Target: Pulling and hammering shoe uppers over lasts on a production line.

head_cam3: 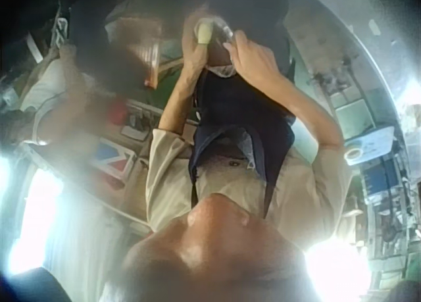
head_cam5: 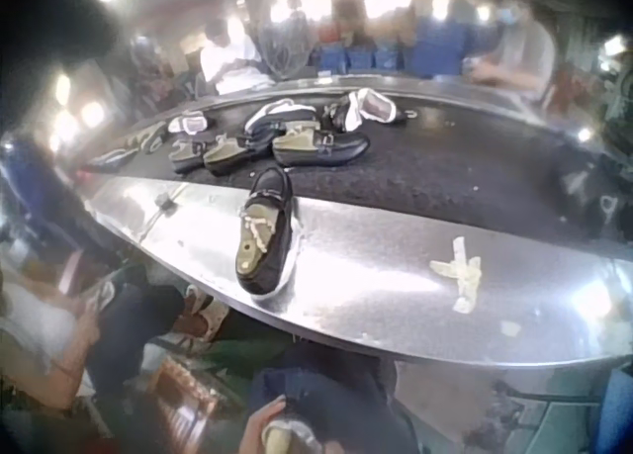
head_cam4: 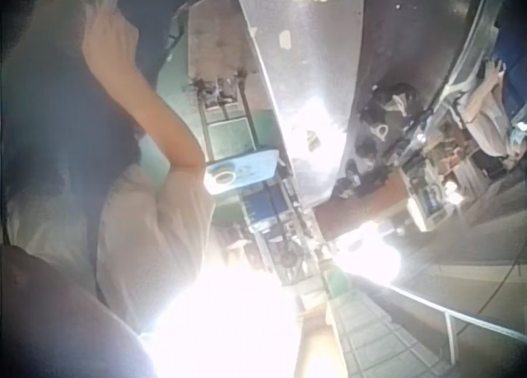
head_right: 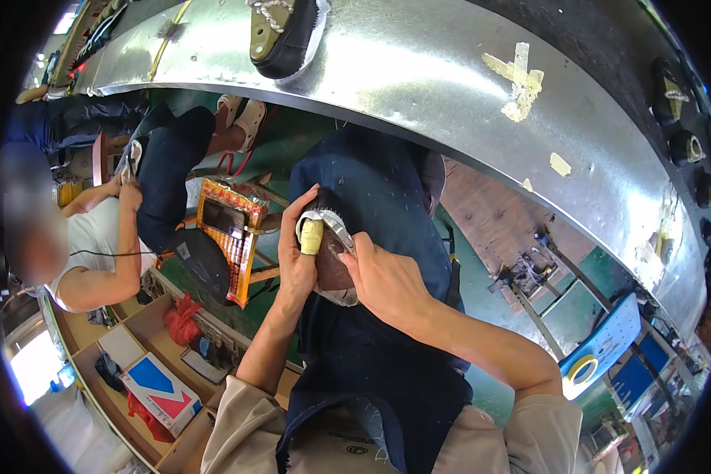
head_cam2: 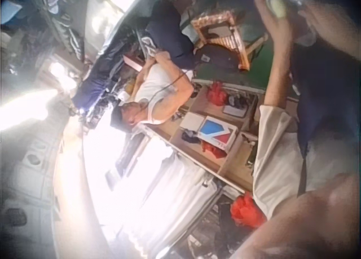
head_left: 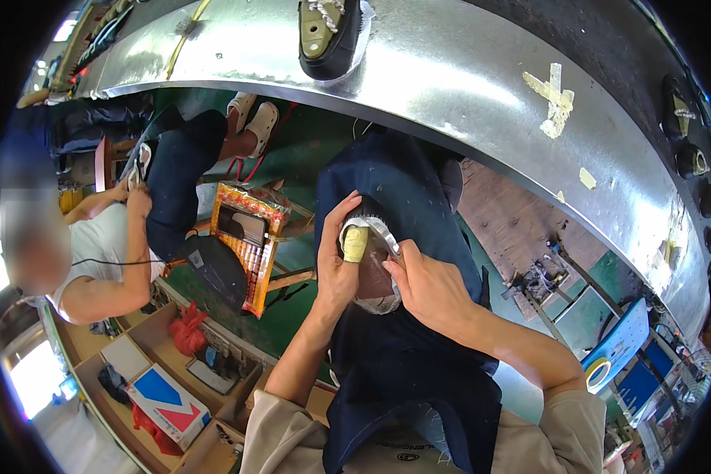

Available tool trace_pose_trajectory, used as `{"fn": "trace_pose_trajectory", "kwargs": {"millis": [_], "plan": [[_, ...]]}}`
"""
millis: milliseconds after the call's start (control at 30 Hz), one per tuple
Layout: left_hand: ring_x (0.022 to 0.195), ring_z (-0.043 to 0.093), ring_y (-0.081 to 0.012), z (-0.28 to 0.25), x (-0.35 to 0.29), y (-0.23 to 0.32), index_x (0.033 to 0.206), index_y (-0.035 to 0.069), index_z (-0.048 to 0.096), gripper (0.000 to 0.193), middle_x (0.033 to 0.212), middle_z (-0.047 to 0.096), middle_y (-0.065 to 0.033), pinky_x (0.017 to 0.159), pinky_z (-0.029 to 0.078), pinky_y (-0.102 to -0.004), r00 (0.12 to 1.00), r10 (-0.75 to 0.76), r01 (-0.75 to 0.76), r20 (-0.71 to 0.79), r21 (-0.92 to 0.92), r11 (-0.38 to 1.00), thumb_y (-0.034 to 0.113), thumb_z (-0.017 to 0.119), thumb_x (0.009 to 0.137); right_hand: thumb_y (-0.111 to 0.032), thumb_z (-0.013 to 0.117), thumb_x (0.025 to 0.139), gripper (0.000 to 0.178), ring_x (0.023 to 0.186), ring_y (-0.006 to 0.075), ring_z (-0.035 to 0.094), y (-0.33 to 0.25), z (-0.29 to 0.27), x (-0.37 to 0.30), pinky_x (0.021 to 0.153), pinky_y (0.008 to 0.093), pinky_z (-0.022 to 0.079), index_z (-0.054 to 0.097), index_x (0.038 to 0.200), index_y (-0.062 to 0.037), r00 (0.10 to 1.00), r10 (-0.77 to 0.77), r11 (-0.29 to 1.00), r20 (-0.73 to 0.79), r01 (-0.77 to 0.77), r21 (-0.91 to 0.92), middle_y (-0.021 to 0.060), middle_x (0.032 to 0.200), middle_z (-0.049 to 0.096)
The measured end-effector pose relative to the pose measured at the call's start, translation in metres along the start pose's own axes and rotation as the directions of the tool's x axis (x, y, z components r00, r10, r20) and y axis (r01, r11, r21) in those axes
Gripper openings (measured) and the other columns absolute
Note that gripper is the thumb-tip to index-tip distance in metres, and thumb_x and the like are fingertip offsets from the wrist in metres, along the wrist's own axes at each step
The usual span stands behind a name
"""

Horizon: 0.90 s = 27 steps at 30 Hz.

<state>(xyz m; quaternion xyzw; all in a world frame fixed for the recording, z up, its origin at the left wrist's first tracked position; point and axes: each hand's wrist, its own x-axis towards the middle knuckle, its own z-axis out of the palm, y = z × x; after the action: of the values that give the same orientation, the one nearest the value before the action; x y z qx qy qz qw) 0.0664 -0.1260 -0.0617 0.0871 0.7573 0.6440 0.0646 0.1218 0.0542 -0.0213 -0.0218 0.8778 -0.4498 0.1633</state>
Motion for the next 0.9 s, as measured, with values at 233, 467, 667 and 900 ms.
{"fn": "trace_pose_trajectory", "kwargs": {"millis": [233,467,667,900], "plan": [[0.14,0.046,-0.0258,0.002,0.022,0.001,0.138,0.009,0.055,0.036,0.151,0.048,-0.0148,0.117,0.033,-0.0369,0.961,-0.249,0.259,0.118,-0.075,0.963,0.014,0.053,0.102,-0.023,0.057,0.105,0.023,0.067,0.0393,0.069,-0.009,-0.021,-0.005,0.058,0.0487,0.053,0.052,0.104,0.0,0.989,0.02,0.996,0.148,-0.008,-0.085,0.0209,0.077,0.069],[0.142,0.043,-0.0333,0.005,0.017,-0.012,0.142,0.006,0.05,0.043,0.15,0.044,-0.0191,0.118,0.032,-0.0403,0.986,-0.091,0.094,0.137,-0.012,0.996,0.022,0.049,0.102,-0.024,0.06,0.103,0.023,0.068,0.0354,0.07,-0.004,-0.011,0.014,0.057,0.0451,0.052,0.057,0.109,-0.0028,0.945,-0.076,0.997,-0.319,0.074,-0.019,0.0162,0.079,0.07],[0.142,0.041,-0.0366,0.012,0.014,-0.014,0.143,0.006,0.049,0.047,0.149,0.043,-0.0237,0.12,0.03,-0.0427,0.976,-0.164,0.16,0.145,0.037,0.986,0.018,0.041,0.098,-0.025,0.058,0.104,0.022,0.064,0.0384,0.068,-0.008,-0.014,0.022,0.055,0.0479,0.051,0.053,0.103,-0.004,0.954,-0.127,0.992,-0.271,0.121,-0.041,0.0182,0.074,0.069],[0.121,0.065,-0.0243,-0.005,-0.015,0.007,0.145,0.004,0.055,0.047,0.127,0.069,-0.0169,0.101,0.05,-0.0348,0.954,-0.282,0.299,-0.098,0.26,0.918,0.013,0.066,0.1,-0.027,0.054,0.106,0.025,0.074,0.043,0.069,0.004,-0.042,0.038,0.066,0.0524,0.052,0.051,0.103,-0.0023,0.974,0.112,0.993,0.199,-0.119,0.026,0.0198,0.073,0.068]]}}
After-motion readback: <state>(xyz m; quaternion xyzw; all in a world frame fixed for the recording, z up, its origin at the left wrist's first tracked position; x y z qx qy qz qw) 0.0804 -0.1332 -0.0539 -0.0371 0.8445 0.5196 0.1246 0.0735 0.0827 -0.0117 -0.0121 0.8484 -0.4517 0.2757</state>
